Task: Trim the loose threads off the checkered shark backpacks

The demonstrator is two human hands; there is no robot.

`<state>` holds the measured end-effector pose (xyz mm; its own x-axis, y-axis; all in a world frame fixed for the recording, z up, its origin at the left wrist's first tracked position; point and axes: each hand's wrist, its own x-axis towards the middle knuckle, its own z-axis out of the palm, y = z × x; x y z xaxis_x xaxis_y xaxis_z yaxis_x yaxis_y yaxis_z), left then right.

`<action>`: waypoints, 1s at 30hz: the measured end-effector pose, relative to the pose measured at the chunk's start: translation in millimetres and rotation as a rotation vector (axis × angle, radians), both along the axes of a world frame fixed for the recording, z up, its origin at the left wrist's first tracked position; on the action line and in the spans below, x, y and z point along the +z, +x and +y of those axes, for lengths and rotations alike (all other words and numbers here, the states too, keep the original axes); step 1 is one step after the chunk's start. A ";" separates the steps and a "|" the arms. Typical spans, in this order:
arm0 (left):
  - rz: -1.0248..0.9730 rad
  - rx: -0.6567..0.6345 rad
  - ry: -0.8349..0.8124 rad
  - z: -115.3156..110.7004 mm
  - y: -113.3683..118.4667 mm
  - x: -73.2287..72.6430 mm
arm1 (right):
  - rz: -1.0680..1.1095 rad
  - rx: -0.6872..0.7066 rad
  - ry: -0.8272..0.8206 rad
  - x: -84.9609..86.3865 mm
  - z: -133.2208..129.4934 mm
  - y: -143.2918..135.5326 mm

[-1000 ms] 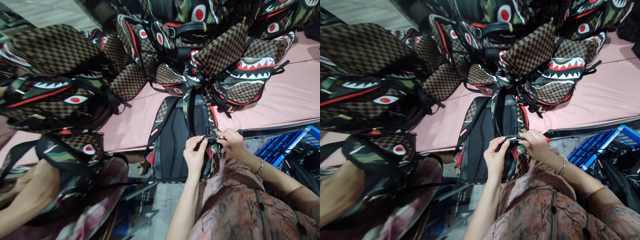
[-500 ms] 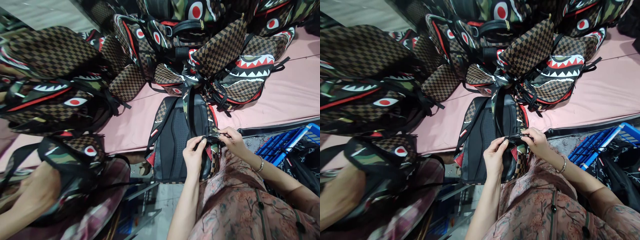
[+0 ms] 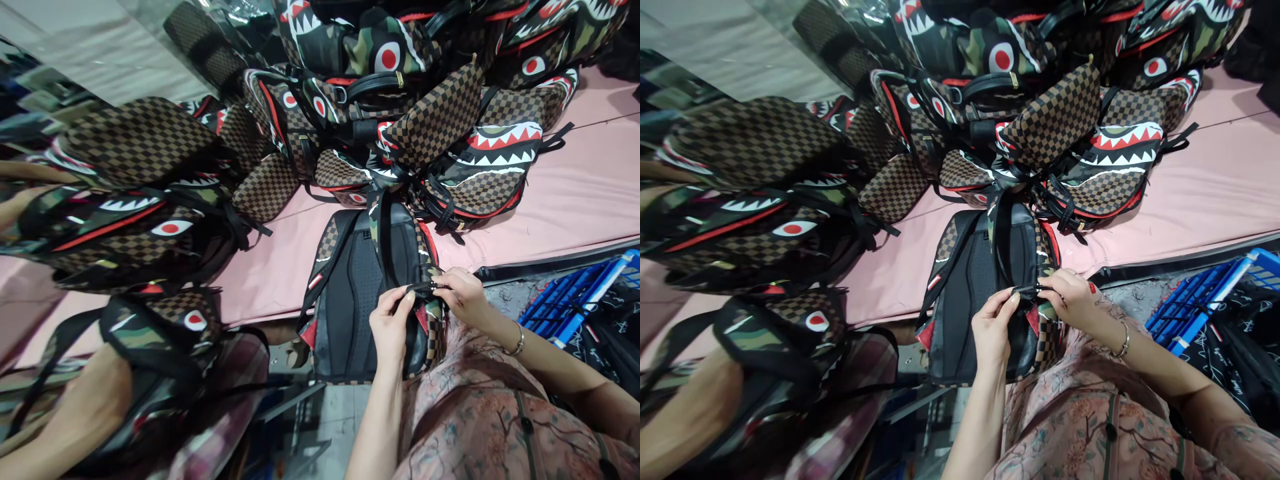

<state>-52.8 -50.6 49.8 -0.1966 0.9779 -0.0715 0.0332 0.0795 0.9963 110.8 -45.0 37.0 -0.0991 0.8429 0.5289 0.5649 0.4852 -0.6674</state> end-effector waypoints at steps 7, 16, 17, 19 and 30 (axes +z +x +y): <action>0.013 -0.010 -0.010 0.7 -0.9 1.5 | -0.012 0.012 0.015 2.0 2.3 1.6; 0.031 -0.019 -0.003 1.7 -3.0 0.2 | 0.009 -0.001 -0.046 0.2 3.2 0.1; 0.044 -0.030 0.000 1.7 -3.4 1.2 | 0.075 -0.004 -0.077 -0.6 3.6 -0.5; 0.099 -0.073 0.020 1.9 -5.3 6.1 | 0.270 0.002 -0.192 -3.5 5.2 -2.3; 0.553 -0.322 0.236 -2.8 -41.3 50.0 | 0.562 0.492 -0.715 -13.6 18.5 -35.9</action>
